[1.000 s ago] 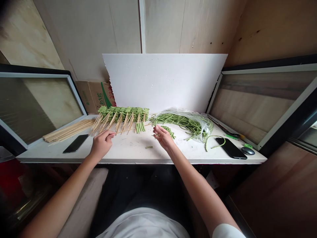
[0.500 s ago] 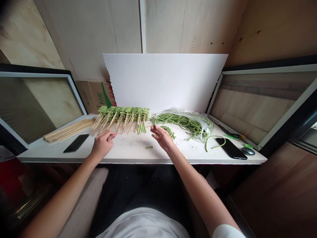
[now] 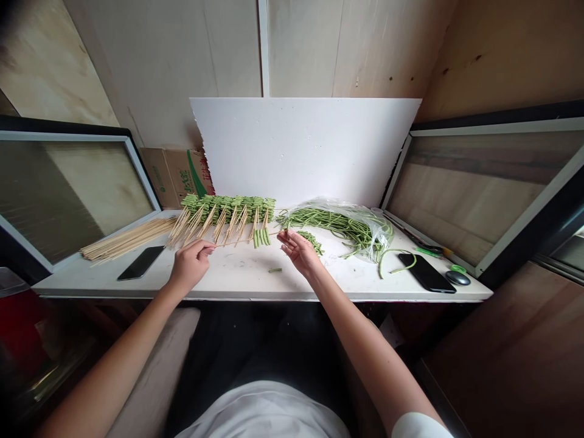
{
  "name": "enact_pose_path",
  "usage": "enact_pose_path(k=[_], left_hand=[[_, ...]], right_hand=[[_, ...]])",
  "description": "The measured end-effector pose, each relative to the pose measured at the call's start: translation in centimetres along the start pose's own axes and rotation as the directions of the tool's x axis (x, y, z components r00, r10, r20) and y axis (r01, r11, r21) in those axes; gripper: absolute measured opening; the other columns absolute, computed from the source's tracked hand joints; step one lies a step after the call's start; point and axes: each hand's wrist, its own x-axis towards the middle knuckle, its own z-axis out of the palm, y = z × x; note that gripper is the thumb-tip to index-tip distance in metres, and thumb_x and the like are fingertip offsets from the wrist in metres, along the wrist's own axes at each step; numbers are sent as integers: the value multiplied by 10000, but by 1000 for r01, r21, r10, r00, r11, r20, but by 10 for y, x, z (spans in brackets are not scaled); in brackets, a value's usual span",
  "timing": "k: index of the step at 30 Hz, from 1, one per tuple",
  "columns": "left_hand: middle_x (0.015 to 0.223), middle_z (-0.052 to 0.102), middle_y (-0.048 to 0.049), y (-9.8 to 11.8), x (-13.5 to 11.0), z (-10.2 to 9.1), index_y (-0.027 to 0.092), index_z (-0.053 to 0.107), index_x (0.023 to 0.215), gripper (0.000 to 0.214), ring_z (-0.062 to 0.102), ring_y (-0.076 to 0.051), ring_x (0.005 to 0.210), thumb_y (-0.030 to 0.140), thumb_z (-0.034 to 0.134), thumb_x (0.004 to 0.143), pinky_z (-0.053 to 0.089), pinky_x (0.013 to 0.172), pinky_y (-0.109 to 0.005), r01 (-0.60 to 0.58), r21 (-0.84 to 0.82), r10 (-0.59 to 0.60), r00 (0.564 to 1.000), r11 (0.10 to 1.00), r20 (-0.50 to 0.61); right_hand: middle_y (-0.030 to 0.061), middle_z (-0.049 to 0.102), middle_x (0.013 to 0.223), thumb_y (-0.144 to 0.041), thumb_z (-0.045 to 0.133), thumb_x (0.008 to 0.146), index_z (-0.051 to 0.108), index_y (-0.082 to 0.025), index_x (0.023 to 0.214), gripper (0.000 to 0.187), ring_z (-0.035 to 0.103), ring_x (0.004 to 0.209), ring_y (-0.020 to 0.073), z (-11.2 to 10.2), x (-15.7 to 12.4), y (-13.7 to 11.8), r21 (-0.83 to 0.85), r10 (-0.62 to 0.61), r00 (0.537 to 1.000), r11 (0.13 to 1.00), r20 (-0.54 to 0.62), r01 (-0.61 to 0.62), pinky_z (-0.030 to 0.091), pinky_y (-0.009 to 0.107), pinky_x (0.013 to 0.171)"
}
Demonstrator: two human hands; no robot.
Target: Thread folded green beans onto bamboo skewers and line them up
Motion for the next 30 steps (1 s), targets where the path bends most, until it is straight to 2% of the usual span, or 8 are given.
enact_pose_path(k=[13,21,25,30], left_hand=[[854,759,-42,-3,-2,2,202,697,872,227,715,-207,803,97,509,946,517,723,-291,3,6,-3,1000,1000,9],[872,765,-47,-3,-1,2,209,693,871,248,722,-212,823,65,495,911,520,734,-293,17,44,-18,999,999,30],[876,768,-48,-3,-1,0,211,693,871,267,729,-218,836,36,492,884,528,735,-295,10,61,-12,999,998,32],[879,770,-42,-2,-2,-1,215,689,865,294,739,-218,851,1,489,835,539,736,-288,24,71,-26,999,997,37]], right_hand=[[55,827,1095,-361,833,874,782,-227,1018,203,734,1220,224,1,-2,-2,7,17,1000,1000,16,-17,613,251,818],[67,827,1054,-389,888,805,783,-224,974,258,761,1128,234,5,-4,-4,-80,-30,999,996,-42,26,608,268,796],[72,824,1034,-448,893,785,795,-224,935,288,767,1058,231,4,-5,-4,-168,-73,997,983,-29,67,587,282,793],[77,819,991,-479,914,748,810,-209,909,331,767,986,229,5,-5,-3,-203,-106,994,974,-31,98,576,289,761]])
